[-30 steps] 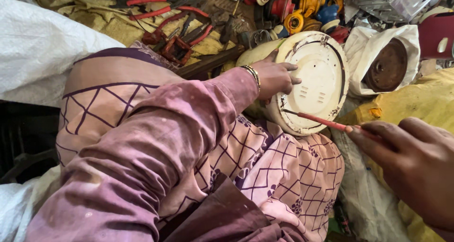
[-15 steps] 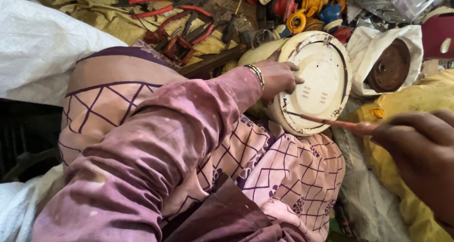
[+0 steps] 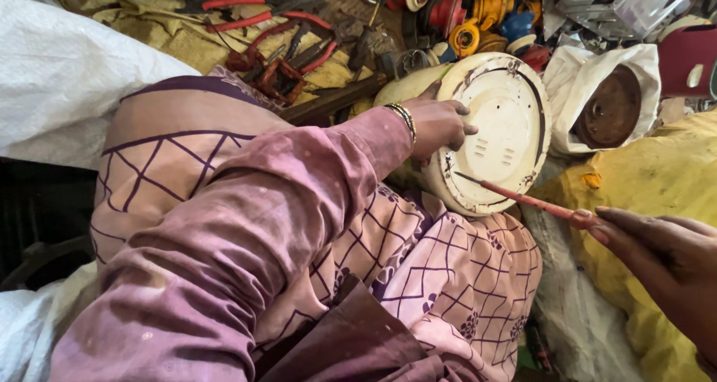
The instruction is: The person sits on the floor in a cluttered workshop and uses a red-handled screwdriver to remove screws from the bottom of a white plastic appliance base. They manipulate the base and the tool to access and loosen the fasteners.
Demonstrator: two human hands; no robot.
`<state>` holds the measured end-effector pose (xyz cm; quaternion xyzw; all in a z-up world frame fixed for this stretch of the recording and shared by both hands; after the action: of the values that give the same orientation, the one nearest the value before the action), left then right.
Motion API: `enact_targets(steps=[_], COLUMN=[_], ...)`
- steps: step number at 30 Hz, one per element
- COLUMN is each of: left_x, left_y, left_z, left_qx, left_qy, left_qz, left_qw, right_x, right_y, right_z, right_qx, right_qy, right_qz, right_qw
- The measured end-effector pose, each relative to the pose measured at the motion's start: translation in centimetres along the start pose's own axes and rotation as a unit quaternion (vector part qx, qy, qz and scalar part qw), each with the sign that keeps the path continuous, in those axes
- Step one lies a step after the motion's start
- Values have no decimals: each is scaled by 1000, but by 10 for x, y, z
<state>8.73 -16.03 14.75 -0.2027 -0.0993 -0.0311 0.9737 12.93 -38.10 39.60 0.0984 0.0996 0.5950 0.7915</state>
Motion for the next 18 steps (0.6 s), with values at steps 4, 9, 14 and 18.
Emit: enact_targets(steps=[4, 9, 14, 18], left_x=[-3, -3, -5, -6], left_y=[0, -2, -4, -4], left_z=[5, 5, 9, 11], left_qx=[-45, -3, 0, -25], left_qy=[-30, 13, 12, -2], left_qz=[-10, 8, 5, 2], left_qw=[998, 1000, 1000, 1000], right_x=[-4, -7, -10, -8], right_y=[-8, -13, -23, -22], right_z=[-4, -6, -5, -5], right_qx=[-21, -25, -45, -47], right_qy=[-5, -5, 5, 8], right_qz=[-81, -67, -122, -108], right_qw=[997, 997, 991, 993])
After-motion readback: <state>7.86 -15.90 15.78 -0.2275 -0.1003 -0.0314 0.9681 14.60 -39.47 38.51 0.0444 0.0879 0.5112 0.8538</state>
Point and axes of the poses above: each hand's wrist, its own x-axis towards the middle knuckle, its own z-axis out of the back of the hand, y = z × x, the point moved 4 cm from there along x, towards the middle knuckle, and after that the axes turned 7 degrees about x, right-handed, at the moved point
